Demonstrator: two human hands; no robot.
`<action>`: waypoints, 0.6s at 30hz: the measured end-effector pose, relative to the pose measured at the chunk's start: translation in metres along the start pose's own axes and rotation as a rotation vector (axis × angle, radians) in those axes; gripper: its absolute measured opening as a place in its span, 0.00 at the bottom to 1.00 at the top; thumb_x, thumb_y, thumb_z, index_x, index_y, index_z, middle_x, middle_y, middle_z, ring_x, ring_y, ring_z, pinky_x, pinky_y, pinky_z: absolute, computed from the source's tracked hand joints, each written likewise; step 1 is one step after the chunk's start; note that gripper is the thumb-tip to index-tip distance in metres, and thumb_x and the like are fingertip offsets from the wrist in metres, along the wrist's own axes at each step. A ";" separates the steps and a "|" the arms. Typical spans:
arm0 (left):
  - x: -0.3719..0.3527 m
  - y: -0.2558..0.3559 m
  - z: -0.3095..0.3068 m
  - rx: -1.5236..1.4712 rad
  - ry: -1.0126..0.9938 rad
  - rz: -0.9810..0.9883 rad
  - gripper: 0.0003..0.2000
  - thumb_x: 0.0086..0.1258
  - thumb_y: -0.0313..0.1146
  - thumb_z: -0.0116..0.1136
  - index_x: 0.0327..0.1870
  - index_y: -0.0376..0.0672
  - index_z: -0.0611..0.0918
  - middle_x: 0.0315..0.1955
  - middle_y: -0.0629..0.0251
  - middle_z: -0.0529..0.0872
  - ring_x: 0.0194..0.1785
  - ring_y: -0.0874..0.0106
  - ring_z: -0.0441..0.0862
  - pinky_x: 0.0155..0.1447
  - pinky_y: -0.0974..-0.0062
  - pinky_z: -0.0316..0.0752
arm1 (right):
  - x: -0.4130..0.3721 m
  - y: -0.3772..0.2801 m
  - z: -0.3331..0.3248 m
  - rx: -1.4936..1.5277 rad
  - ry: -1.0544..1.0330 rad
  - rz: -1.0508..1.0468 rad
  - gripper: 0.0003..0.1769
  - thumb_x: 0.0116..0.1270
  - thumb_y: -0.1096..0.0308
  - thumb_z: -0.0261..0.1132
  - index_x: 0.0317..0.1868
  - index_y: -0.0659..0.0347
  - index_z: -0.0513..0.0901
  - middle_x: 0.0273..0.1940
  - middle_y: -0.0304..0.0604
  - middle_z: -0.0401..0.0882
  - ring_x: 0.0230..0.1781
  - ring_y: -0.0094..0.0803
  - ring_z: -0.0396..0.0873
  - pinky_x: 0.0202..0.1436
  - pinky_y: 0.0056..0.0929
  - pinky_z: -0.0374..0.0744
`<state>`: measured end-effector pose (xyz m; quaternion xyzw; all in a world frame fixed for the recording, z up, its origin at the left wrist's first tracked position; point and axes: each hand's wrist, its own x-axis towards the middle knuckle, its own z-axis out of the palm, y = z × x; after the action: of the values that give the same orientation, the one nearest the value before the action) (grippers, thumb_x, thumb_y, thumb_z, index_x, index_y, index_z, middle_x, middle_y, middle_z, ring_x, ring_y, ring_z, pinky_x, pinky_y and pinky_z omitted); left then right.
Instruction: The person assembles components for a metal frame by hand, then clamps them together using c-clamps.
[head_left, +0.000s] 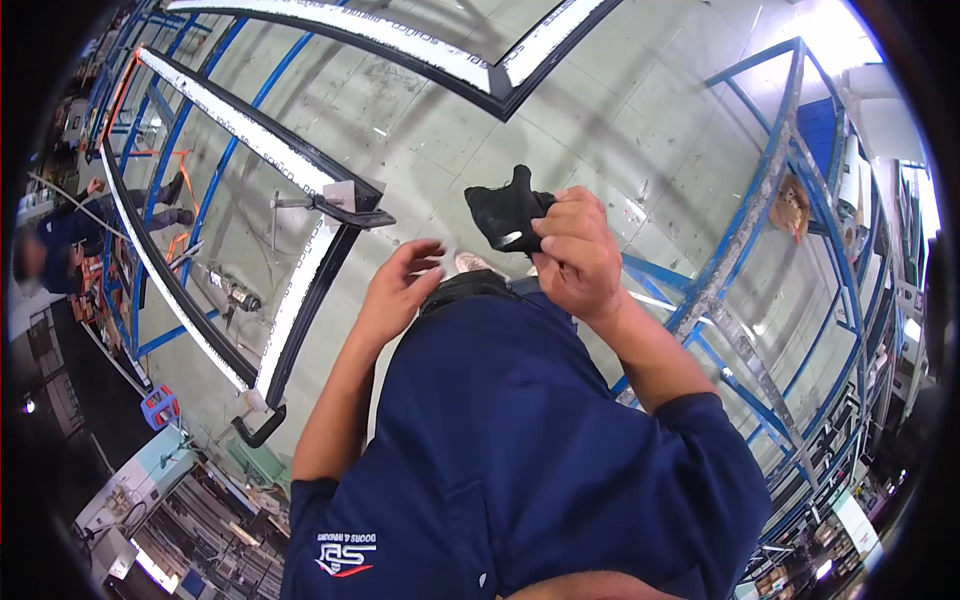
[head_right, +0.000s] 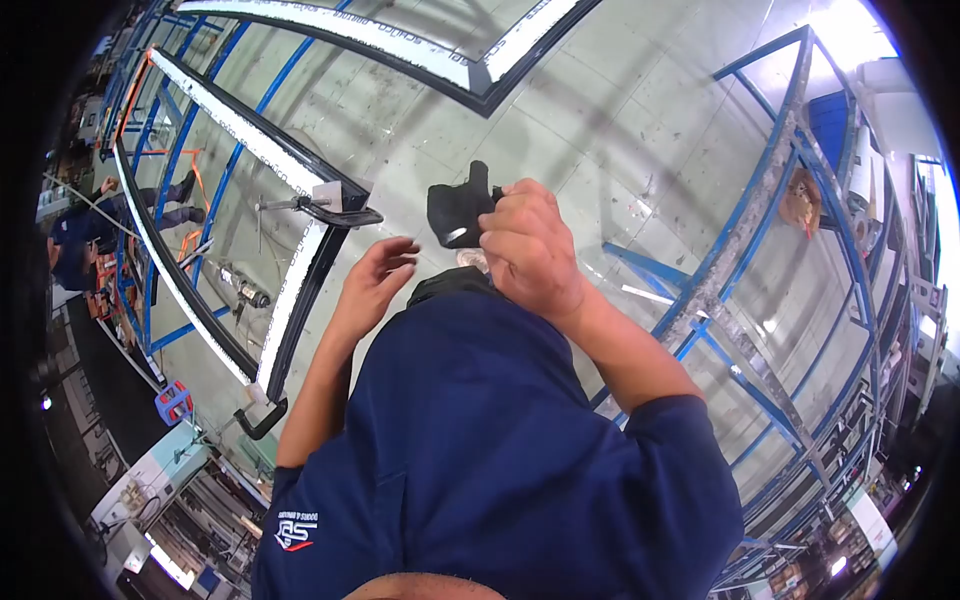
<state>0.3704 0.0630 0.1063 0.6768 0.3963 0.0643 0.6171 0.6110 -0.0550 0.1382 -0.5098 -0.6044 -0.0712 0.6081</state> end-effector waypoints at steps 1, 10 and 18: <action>0.011 0.013 0.015 -0.075 -0.062 0.007 0.20 0.71 0.28 0.63 0.64 0.41 0.75 0.55 0.61 0.83 0.56 0.70 0.82 0.59 0.71 0.77 | 0.002 -0.004 -0.007 -0.012 -0.001 -0.008 0.25 0.46 0.90 0.68 0.43 0.59 0.72 0.35 0.45 0.81 0.34 0.43 0.79 0.50 0.49 0.81; 0.068 0.070 0.108 0.267 -0.238 0.305 0.30 0.65 0.33 0.70 0.68 0.47 0.71 0.61 0.59 0.78 0.62 0.62 0.78 0.60 0.63 0.77 | 0.018 -0.011 -0.108 -0.253 0.219 0.011 0.24 0.46 0.88 0.66 0.44 0.59 0.73 0.35 0.45 0.81 0.35 0.41 0.77 0.52 0.49 0.76; 0.083 -0.055 0.069 0.307 -0.201 0.034 0.22 0.70 0.30 0.62 0.65 0.38 0.75 0.61 0.56 0.80 0.58 0.64 0.81 0.61 0.69 0.76 | 0.045 -0.088 -0.262 -0.717 0.572 -0.122 0.14 0.38 0.81 0.68 0.28 0.55 0.84 0.25 0.35 0.76 0.27 0.36 0.72 0.34 0.32 0.70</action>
<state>0.4414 0.0557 0.0078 0.7727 0.3263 -0.0544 0.5418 0.7351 -0.2573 0.2873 -0.6112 -0.3783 -0.4493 0.5304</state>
